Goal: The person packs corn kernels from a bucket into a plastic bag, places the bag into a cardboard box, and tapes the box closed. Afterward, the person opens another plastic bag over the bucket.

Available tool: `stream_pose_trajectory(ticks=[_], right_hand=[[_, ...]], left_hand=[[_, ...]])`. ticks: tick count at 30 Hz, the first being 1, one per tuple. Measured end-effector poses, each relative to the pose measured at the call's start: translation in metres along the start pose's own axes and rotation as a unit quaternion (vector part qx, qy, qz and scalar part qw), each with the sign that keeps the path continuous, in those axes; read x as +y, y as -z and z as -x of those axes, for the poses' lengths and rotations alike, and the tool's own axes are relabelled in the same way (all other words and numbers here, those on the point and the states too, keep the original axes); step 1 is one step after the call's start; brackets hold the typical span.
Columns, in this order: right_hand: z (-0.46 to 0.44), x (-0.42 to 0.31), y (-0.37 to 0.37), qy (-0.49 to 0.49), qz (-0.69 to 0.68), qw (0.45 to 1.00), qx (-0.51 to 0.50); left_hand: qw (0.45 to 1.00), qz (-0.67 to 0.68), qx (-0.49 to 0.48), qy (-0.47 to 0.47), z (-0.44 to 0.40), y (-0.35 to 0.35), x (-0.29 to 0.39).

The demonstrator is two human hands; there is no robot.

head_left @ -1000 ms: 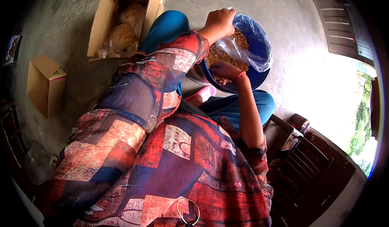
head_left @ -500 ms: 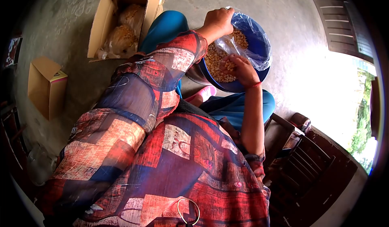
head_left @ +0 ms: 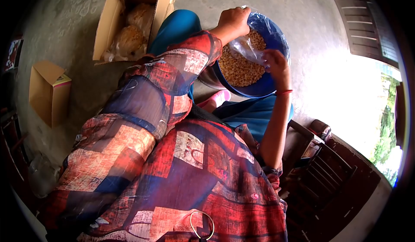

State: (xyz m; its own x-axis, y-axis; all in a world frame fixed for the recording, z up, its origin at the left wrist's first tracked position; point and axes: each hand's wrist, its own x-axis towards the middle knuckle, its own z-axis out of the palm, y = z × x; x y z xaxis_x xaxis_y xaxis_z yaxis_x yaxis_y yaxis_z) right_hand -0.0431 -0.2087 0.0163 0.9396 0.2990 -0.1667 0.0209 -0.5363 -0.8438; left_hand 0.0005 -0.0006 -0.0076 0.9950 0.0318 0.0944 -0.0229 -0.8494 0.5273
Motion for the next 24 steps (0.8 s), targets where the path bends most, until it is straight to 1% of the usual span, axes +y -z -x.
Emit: stream_pose_trajectory(ticks=[1, 2, 4, 5, 6, 8, 20, 22, 24], right_hand=[[0.007, 0.005, -0.006, 0.023, 0.103, 0.994, -0.012], [0.015, 0.010, -0.014, 0.046, 0.204, 0.978, -0.023], [0.032, 0.022, -0.025, 0.076, 0.173, 0.980, -0.053], [0.039, 0.024, -0.030, 0.024, 0.186, 0.979, -0.084], [0.044, 0.024, -0.034, 0.006, 0.253, 0.962, -0.102], [0.047, 0.024, -0.042, 0.007, 0.305, 0.949, -0.083], [0.047, 0.017, -0.045, -0.011, 0.314, 0.947, -0.058], [0.047, 0.018, -0.045, -0.014, 0.314, 0.947, -0.058], [0.047, 0.019, -0.045, -0.016, 0.314, 0.947, -0.058]], left_hand=[[1.000, 0.003, 0.004, -0.003, 0.000, 0.000, 0.000], [1.000, 0.003, 0.004, -0.003, 0.000, 0.000, 0.001], [1.000, -0.006, -0.005, 0.005, 0.000, 0.001, 0.001], [1.000, -0.006, -0.005, 0.004, 0.000, 0.000, 0.001], [1.000, -0.004, 0.004, -0.001, 0.001, -0.001, 0.000], [1.000, -0.003, 0.013, -0.008, 0.001, -0.002, -0.001], [1.000, 0.011, -0.007, 0.007, 0.003, 0.003, 0.002], [0.999, 0.029, -0.028, 0.027, 0.006, 0.011, 0.005], [0.999, 0.035, -0.019, 0.026, 0.007, 0.010, 0.006]])
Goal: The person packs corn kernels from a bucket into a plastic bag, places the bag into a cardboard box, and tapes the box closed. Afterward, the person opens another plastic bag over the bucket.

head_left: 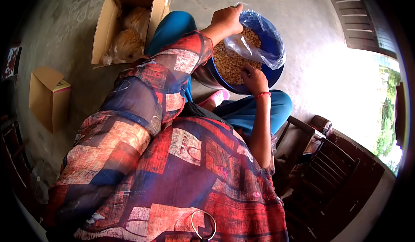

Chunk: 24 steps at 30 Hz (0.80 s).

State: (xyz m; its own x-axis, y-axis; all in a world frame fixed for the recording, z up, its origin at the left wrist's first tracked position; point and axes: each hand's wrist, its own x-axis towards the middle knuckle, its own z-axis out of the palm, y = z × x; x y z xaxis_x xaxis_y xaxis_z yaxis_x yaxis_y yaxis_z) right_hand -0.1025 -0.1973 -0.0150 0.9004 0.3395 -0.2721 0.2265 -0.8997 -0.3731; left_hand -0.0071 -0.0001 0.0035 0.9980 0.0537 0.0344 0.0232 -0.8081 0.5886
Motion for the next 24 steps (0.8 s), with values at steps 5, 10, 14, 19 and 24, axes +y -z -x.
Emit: stream_pose_trajectory(ticks=[5, 10, 14, 19, 24], right_hand=[[0.002, -0.001, 0.000, -0.006, 0.000, 1.000, -0.005], [-0.002, 0.005, -0.005, 0.034, -0.024, 0.999, -0.028], [-0.021, -0.002, -0.005, 0.158, -0.074, 0.980, -0.094], [-0.063, -0.026, -0.019, 0.202, -0.028, 0.968, -0.145], [-0.101, -0.013, -0.068, 0.249, 0.067, 0.954, -0.151]], left_hand=[[1.000, 0.017, 0.017, 0.013, 0.001, -0.001, 0.001], [0.999, 0.034, -0.026, 0.027, 0.003, 0.006, 0.003], [0.999, 0.030, -0.034, 0.022, 0.000, 0.005, 0.002], [1.000, 0.015, -0.015, 0.017, -0.002, 0.000, 0.000], [1.000, 0.015, -0.010, 0.018, -0.001, 0.002, 0.002]])
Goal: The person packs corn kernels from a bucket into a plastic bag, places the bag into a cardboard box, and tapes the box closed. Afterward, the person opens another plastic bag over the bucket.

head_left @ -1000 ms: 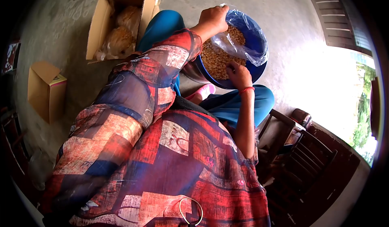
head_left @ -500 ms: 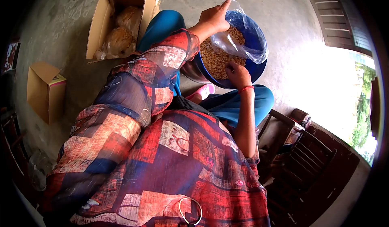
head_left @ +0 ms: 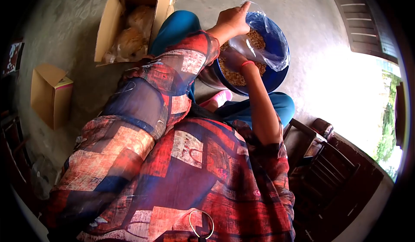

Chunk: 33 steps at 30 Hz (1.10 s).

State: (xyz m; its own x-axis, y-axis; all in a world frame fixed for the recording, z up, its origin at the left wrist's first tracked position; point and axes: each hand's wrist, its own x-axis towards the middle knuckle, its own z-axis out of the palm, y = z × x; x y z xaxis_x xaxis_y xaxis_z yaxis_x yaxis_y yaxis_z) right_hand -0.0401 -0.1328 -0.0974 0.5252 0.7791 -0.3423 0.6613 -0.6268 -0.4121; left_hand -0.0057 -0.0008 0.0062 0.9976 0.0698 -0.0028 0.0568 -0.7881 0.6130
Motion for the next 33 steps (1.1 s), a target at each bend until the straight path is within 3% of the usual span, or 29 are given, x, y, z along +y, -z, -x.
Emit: stream_pose_trajectory(ticks=[2, 4, 9, 12, 14, 16, 18, 20, 22, 24, 25, 26, 28, 30, 31, 32, 33], right_hand=[[0.002, -0.009, 0.002, -0.017, 0.013, 0.988, -0.153], [0.006, -0.011, -0.007, -0.005, -0.054, 0.986, -0.157], [0.034, -0.037, 0.030, -0.152, -0.126, 0.935, -0.294], [0.042, -0.039, 0.043, -0.230, -0.228, 0.896, -0.304], [0.043, -0.021, 0.037, -0.219, -0.249, 0.894, -0.302], [0.045, -0.002, 0.030, -0.040, -0.240, 0.938, -0.245], [0.061, -0.025, 0.057, -0.099, -0.286, 0.930, -0.208], [0.069, -0.035, 0.071, -0.282, -0.482, 0.813, -0.167], [0.075, -0.030, 0.074, -0.265, -0.498, 0.814, -0.141], [0.078, -0.016, 0.072, -0.141, -0.465, 0.873, -0.033], [0.079, -0.012, 0.077, -0.074, -0.483, 0.873, 0.005], [0.082, -0.006, 0.085, -0.075, -0.483, 0.872, 0.006], [0.087, -0.017, 0.123, -0.119, -0.608, 0.784, -0.034], [0.088, -0.018, 0.143, -0.125, -0.612, 0.779, 0.054], [0.086, -0.022, 0.147, -0.138, -0.632, 0.750, 0.137], [0.088, -0.024, 0.155, -0.160, -0.626, 0.744, 0.173], [0.089, -0.026, 0.162, -0.145, -0.564, 0.793, 0.181]], left_hand=[[1.000, 0.003, -0.011, 0.004, 0.000, 0.002, -0.001], [1.000, 0.000, -0.005, -0.001, -0.001, 0.000, 0.000], [1.000, -0.011, 0.003, -0.006, -0.003, -0.004, -0.001], [1.000, -0.017, -0.007, 0.001, -0.002, 0.000, 0.001], [1.000, -0.020, -0.015, 0.006, -0.002, 0.001, 0.002], [1.000, -0.019, 0.002, 0.000, -0.003, -0.003, 0.000], [1.000, -0.020, 0.003, -0.005, -0.005, -0.005, -0.002], [1.000, -0.022, 0.007, -0.010, -0.005, -0.006, -0.002], [1.000, -0.028, 0.010, -0.010, -0.004, -0.005, -0.001], [1.000, -0.029, 0.002, -0.006, -0.004, -0.001, 0.001], [0.999, -0.032, -0.006, -0.002, -0.003, -0.001, 0.001], [0.999, -0.031, -0.006, -0.003, -0.003, -0.002, 0.001], [0.998, -0.043, 0.036, -0.028, -0.004, -0.005, -0.001], [0.998, -0.043, 0.038, -0.032, -0.004, -0.006, -0.003], [0.998, -0.044, 0.041, -0.036, -0.004, -0.005, -0.003], [0.998, -0.044, 0.042, -0.036, -0.004, -0.005, -0.002], [0.999, -0.040, 0.017, -0.019, -0.004, -0.004, -0.001]])
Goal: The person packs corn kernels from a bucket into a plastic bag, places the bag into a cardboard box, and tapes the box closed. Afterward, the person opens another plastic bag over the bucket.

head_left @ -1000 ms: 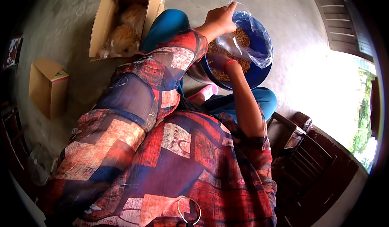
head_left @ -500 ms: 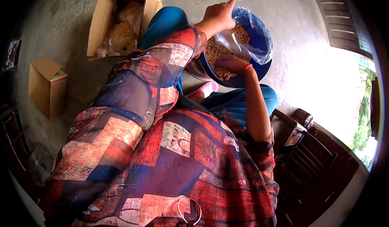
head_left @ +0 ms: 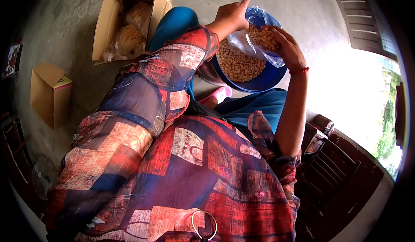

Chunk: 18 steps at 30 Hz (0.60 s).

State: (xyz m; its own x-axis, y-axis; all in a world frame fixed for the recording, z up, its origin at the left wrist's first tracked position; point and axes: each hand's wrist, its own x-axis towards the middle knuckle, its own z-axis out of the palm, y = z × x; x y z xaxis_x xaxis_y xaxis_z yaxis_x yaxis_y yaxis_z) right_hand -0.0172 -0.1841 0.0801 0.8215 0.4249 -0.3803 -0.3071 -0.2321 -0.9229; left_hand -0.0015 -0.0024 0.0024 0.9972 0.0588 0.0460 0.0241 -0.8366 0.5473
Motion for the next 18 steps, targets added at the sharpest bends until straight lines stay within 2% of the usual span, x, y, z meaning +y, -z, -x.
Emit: stream_pose_trajectory(ticks=[1, 2, 4, 5, 7, 8, 9, 11, 12, 13, 15, 17, 18], right_hand=[[0.000, -0.003, 0.002, 0.035, 0.073, 0.997, -0.003], [-0.002, 0.000, 0.006, 0.035, 0.073, 0.997, -0.004], [-0.009, 0.015, 0.017, 0.110, 0.281, 0.950, 0.079], [-0.011, 0.023, 0.023, 0.109, 0.281, 0.950, 0.078], [-0.015, 0.043, 0.035, 0.181, 0.396, 0.864, 0.251], [-0.019, 0.057, 0.047, 0.196, 0.434, 0.831, 0.286], [-0.018, 0.068, 0.053, 0.196, 0.434, 0.831, 0.287], [-0.015, 0.088, 0.059, 0.192, 0.495, 0.761, 0.372], [-0.014, 0.098, 0.061, 0.141, 0.498, 0.768, 0.378], [-0.018, 0.110, 0.064, 0.134, 0.488, 0.771, 0.388], [-0.015, 0.117, 0.072, -0.015, 0.466, 0.832, 0.300], [-0.010, 0.117, 0.068, 0.015, 0.475, 0.821, 0.318], [-0.008, 0.115, 0.067, 0.009, 0.446, 0.834, 0.325]], left_hand=[[1.000, 0.004, -0.026, 0.017, 0.000, 0.001, 0.001], [1.000, 0.004, -0.025, 0.017, 0.000, 0.001, 0.000], [1.000, 0.008, -0.024, 0.018, 0.000, 0.001, 0.000], [0.999, 0.008, -0.024, 0.019, -0.001, 0.001, 0.000], [1.000, 0.017, -0.024, 0.006, 0.001, 0.004, 0.001], [1.000, 0.017, -0.024, 0.006, 0.002, 0.004, 0.000], [1.000, 0.012, -0.002, -0.005, 0.002, 0.002, 0.000], [1.000, 0.006, 0.021, -0.018, 0.002, 0.002, 0.000], [1.000, 0.008, 0.002, -0.008, 0.001, 0.002, -0.001], [1.000, 0.009, -0.017, 0.002, 0.001, 0.003, -0.001], [1.000, 0.017, -0.015, -0.004, 0.002, 0.004, -0.002], [1.000, 0.025, -0.011, -0.010, 0.003, 0.004, -0.003], [0.999, 0.026, -0.017, -0.009, 0.003, 0.004, -0.003]])
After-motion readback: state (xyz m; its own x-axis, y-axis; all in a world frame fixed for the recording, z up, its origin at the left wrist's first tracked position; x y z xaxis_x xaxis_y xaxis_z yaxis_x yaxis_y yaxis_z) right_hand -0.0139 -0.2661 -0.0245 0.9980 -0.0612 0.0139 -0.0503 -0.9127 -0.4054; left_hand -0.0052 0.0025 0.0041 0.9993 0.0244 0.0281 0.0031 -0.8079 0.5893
